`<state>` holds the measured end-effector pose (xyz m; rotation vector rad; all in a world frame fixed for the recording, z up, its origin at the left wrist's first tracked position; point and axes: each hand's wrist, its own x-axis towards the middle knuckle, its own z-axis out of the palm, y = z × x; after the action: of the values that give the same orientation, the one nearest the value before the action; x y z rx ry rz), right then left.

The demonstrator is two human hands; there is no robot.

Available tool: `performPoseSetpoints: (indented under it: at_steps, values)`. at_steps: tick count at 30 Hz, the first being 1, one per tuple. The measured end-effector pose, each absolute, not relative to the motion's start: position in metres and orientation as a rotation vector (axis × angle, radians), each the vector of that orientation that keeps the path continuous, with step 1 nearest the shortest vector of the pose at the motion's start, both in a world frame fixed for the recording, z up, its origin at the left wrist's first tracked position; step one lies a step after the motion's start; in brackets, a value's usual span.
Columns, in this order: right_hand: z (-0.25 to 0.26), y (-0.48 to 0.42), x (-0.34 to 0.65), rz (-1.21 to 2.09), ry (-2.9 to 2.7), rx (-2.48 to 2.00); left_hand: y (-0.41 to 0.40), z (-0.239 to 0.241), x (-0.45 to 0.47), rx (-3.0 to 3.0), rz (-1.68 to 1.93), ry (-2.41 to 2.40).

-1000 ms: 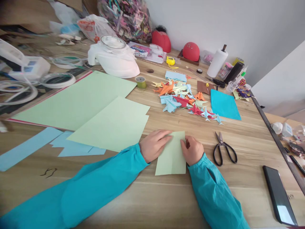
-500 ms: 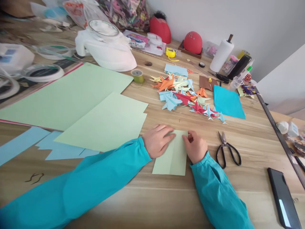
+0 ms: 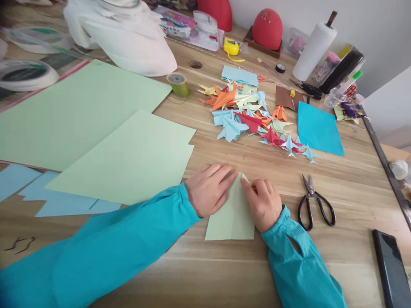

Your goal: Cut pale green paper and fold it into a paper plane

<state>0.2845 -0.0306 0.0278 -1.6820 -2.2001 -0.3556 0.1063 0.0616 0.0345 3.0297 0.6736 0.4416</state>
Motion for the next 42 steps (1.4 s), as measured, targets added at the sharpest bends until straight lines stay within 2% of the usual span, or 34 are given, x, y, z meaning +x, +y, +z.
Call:
performPoseSetpoints:
  at_steps: [23, 32, 42]
  values:
    - [0.0227, -0.0301, 0.2846, -0.388, -2.157, -1.654, 0.0599, 0.0360, 0.1090, 3.140, 0.339, 0.677]
    - [0.0228, -0.0267, 0.2874, -0.332, -2.276, -1.421, 0.0601, 0.0339, 0.1086, 3.186, 0.365, 0.664]
    - [0.0260, -0.0279, 0.2872, -0.326, -2.356, -1.408, 0.0601, 0.0343, 0.1089, 3.175, 0.335, 0.680]
